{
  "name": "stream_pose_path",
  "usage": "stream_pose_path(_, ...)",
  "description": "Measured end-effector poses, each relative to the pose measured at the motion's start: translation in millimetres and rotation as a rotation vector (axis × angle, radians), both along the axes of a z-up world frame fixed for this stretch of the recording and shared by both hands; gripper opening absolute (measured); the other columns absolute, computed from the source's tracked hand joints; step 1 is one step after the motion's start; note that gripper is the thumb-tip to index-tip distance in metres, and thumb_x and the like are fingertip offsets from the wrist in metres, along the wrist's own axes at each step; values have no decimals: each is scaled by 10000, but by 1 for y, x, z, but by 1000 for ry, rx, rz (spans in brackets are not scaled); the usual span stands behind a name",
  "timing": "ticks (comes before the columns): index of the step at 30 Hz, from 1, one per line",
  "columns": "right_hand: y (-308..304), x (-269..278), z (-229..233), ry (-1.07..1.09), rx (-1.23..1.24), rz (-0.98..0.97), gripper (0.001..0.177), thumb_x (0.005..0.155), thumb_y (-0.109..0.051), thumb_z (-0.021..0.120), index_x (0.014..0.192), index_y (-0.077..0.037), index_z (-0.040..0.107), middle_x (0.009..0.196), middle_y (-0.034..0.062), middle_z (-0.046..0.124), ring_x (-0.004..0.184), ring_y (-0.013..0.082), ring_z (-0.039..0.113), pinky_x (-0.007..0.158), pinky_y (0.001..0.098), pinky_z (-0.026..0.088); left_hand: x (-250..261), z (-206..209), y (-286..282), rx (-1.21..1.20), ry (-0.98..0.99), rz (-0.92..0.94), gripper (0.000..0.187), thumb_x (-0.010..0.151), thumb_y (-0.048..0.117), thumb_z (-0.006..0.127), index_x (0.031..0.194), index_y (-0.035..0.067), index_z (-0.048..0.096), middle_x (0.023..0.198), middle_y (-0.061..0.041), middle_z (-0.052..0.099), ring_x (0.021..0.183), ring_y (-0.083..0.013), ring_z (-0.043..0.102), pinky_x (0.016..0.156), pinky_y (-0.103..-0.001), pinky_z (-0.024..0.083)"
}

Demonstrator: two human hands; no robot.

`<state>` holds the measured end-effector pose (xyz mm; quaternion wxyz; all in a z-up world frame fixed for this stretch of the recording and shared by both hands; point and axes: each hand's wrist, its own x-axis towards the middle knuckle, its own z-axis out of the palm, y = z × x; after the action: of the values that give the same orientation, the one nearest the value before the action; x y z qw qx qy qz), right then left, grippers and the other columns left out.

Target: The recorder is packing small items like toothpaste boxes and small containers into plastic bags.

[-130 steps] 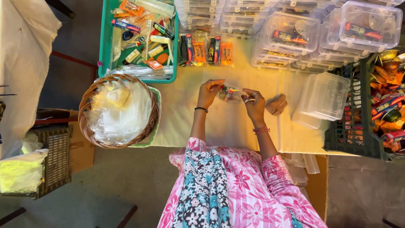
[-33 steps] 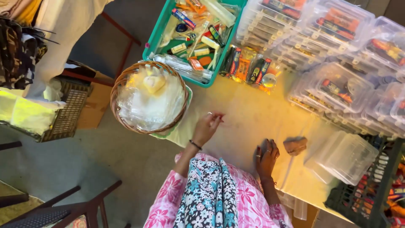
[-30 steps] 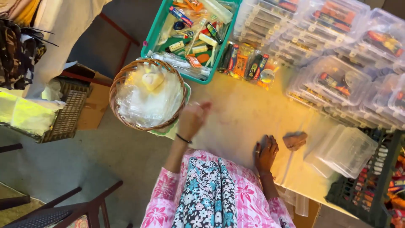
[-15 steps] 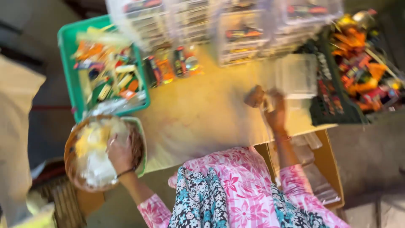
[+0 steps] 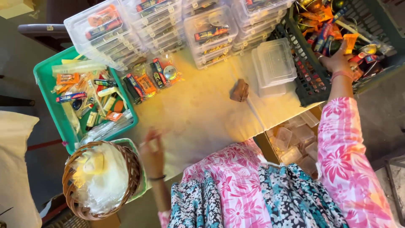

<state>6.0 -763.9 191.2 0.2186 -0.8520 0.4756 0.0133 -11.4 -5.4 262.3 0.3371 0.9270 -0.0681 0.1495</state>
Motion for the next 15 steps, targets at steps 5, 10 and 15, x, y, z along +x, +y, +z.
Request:
stream_pose_path(5, 5, -5, -2, -91, -238, 204, 1042, 808, -416, 899, 1614, -134, 302, 1566, 325, 381, 1387, 568, 395, 1099, 603, 380, -7, -133, -57, -381, 313, -225, 280, 990, 144, 656, 1267, 103, 669, 992, -69, 754, 822, -176, 716, 700, -313, 560)
stream_pose_path(10, -17, -7, -23, -207, -341, 547, 744, 862, -225, 876, 1486, -120, 484, 1457, 253, 558, 1325, 472, 534, 1081, 529, 472, -29, -228, -59, -698, 883, -314, 249, 1027, 190, 593, 1241, 84, 665, 949, -53, 759, 780, -96, 705, 596, -246, 542)
stream_pose_path(15, -35, 6, -35, -176, -405, 581, 617, 899, -182, 820, 1445, -47, 568, 1190, 295, 662, 1137, 492, 613, 943, 565, 505, -22, -236, -48, -933, 932, -159, 288, 1072, 207, 462, 1197, 41, 661, 766, -118, 753, 465, -126, 583, 431, -248, 475)
